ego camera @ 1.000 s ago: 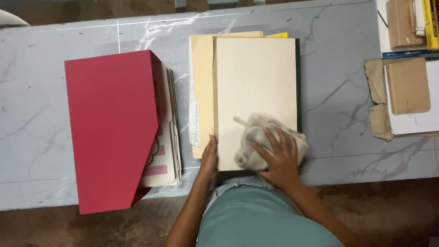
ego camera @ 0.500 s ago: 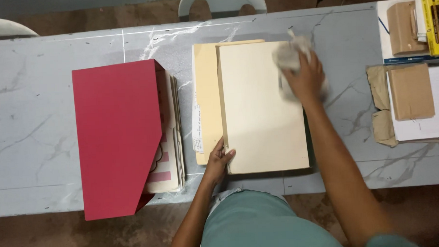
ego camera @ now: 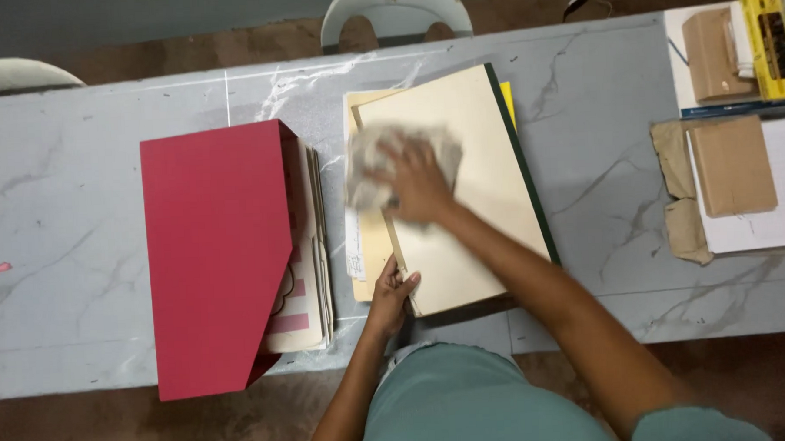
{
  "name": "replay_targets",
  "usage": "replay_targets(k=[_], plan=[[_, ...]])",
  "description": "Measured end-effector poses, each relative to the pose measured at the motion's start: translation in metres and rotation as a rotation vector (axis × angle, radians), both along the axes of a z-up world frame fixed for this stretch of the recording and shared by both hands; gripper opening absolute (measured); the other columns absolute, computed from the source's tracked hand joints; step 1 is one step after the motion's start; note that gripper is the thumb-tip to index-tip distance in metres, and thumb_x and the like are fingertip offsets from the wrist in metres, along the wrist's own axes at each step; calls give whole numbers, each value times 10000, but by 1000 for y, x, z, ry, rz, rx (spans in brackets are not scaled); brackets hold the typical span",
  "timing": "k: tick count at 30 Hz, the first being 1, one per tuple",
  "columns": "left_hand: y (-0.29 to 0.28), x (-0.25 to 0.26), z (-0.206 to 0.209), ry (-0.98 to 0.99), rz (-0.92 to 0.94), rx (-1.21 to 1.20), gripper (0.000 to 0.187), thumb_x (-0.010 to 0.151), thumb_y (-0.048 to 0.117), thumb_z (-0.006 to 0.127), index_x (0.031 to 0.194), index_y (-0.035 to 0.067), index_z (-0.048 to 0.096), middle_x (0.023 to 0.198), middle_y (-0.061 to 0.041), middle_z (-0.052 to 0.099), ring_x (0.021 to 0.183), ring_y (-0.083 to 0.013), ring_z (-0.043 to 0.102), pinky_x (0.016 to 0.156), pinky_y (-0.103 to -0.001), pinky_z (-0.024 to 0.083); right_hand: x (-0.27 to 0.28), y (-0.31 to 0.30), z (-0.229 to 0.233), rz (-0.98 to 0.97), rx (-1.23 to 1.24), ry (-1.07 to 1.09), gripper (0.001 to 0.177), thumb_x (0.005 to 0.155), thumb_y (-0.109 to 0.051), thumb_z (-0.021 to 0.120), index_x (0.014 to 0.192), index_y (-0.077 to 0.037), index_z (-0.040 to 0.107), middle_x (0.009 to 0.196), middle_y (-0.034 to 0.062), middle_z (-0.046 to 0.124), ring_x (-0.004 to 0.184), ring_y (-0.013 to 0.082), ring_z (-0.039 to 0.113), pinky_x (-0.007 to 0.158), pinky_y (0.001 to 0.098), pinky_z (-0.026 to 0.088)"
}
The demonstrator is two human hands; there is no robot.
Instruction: Wiping down manila folders and placing them into a red file organizer.
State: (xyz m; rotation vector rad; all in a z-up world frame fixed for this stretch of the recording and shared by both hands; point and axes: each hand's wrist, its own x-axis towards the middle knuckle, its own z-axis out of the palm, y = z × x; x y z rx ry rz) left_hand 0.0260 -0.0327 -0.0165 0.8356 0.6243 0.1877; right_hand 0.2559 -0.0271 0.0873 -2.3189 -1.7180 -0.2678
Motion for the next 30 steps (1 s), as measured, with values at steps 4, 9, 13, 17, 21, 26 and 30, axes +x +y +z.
replay_targets(k=[4, 9, 13, 17, 21, 26, 30], plan=[[-1, -2, -17, 0, 38, -44, 781, 896, -15, 711, 1578, 153, 370, 1139, -170, 740, 904, -316, 763, 736, -443, 669, -60, -67, 0, 121, 47, 96, 768, 684, -543, 784, 1407, -354, 606, 1581, 154, 430, 1462, 498, 346, 1092, 709, 303], [-1, -1, -2, -47, 31, -19, 774, 887, 10, 718, 1577, 159, 402, 1248, -165, 704, 1050, -316, 727, 824, -428, 643, -94, -168, -36, 65, 225, 117, 844, 859, -902, 214, 1454, -407, 552, 1551, 113, 463, 1440, 459, 375, 1109, 646, 295], [-2, 0, -4, -49, 24, -1, 711, 954, 34, 645, 1593, 126, 348, 1221, -184, 706, 1009, -342, 738, 828, -472, 638, -80, -226, -27, -164, 188, 60, 902, 538, -642, 769, 1379, -347, 632, 1539, 148, 497, 1413, 472, 421, 1091, 661, 321], [-3, 0, 2, -21, 7, 27, 730, 954, 38, 645, 1603, 129, 324, 1234, -186, 700, 1034, -338, 731, 857, -476, 629, -70, -236, -20, -540, 117, 84, 753, 667, -467, 795, 1388, -323, 636, 1592, 123, 456, 1479, 419, 365, 1123, 640, 278], [0, -2, -2, -35, 17, 0, 725, 953, 45, 651, 1597, 119, 325, 1194, -175, 710, 1002, -330, 739, 836, -477, 635, -68, -179, 9, -389, 144, 80, 785, 601, -511, 879, 1340, -332, 682, 1498, 191, 516, 1407, 500, 407, 1111, 659, 293], [1, 0, -7, -27, 32, -27, 679, 957, 38, 646, 1573, 124, 374, 1206, -187, 718, 990, -340, 746, 822, -466, 650, -40, -83, 2, -66, 39, 59, 865, 606, -598, 824, 1417, -415, 587, 1562, 129, 464, 1450, 492, 355, 1094, 736, 265], [-1, 0, -2, -2, 40, -22, 708, 962, 58, 644, 1592, 136, 332, 1192, -162, 716, 967, -308, 751, 818, -438, 655, 25, 2, -9, -52, 27, 58, 766, 682, -592, 784, 1403, -405, 602, 1569, 102, 458, 1444, 486, 378, 1093, 749, 271]])
